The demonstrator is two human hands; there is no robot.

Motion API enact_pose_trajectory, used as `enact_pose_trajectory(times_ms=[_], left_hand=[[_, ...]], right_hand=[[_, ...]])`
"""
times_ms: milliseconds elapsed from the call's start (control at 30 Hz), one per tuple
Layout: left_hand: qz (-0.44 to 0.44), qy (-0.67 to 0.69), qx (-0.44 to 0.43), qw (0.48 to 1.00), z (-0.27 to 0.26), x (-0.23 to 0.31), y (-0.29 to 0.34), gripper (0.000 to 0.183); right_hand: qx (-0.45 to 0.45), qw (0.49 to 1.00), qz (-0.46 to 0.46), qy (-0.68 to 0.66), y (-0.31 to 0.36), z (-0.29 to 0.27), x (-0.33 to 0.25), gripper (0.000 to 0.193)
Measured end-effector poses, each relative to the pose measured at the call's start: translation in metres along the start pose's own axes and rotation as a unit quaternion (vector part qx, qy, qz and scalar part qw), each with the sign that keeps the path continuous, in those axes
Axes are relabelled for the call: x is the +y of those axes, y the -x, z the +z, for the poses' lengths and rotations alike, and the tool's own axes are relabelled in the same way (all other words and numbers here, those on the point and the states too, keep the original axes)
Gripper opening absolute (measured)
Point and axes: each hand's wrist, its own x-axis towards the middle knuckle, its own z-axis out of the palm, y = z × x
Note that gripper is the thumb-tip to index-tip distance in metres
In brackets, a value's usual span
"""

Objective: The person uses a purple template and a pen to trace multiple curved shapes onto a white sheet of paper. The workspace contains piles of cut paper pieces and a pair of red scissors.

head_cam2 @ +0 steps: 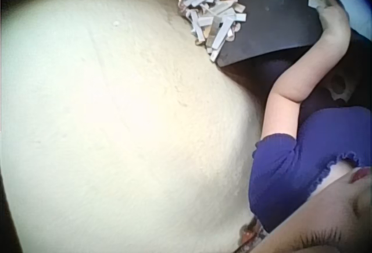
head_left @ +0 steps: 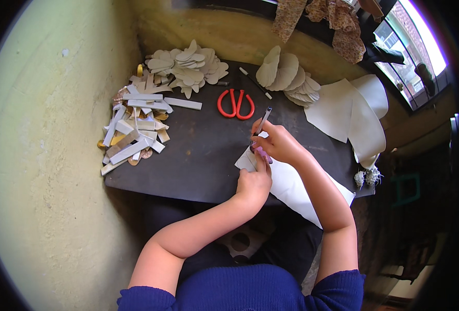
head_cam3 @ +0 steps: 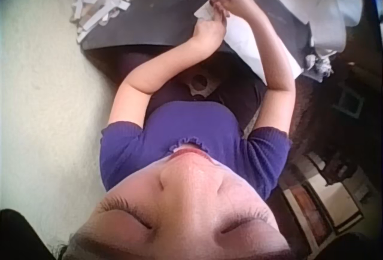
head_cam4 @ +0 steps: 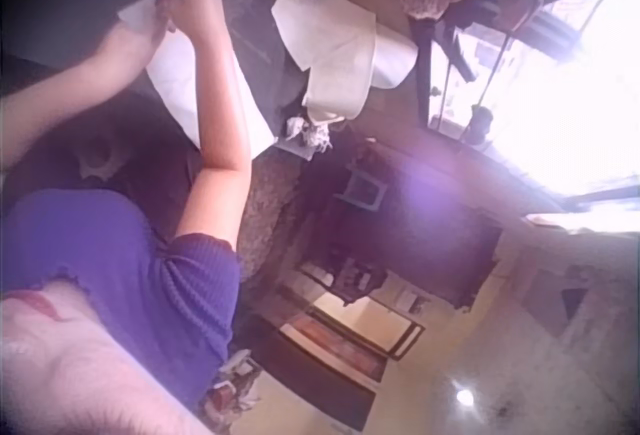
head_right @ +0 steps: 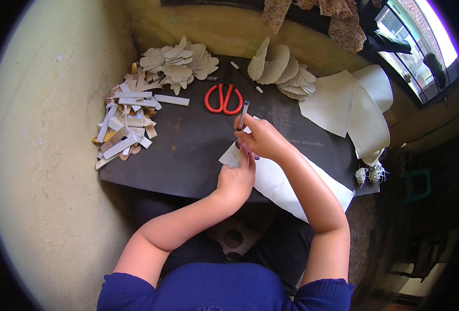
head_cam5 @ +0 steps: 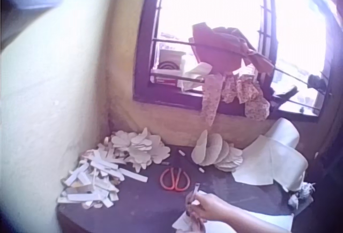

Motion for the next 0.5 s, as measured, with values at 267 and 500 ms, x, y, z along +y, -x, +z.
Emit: enact_pose_trajectory(times_ms=[267, 500], left_hand=[[0.006, -0.012, -0.021, 1.0, -0.003, -0.002, 0.001, 0.062], [0.008, 0.003, -0.004, 1.0, -0.004, -0.004, 0.0, 0.066]], right_hand=[[-0.04, 0.999, 0.019, 0.016, 0.002, -0.003, -0.013, 0.018], [-0.001, 0.999, -0.022, -0.028, -0.002, -0.002, 0.006, 0.016]])
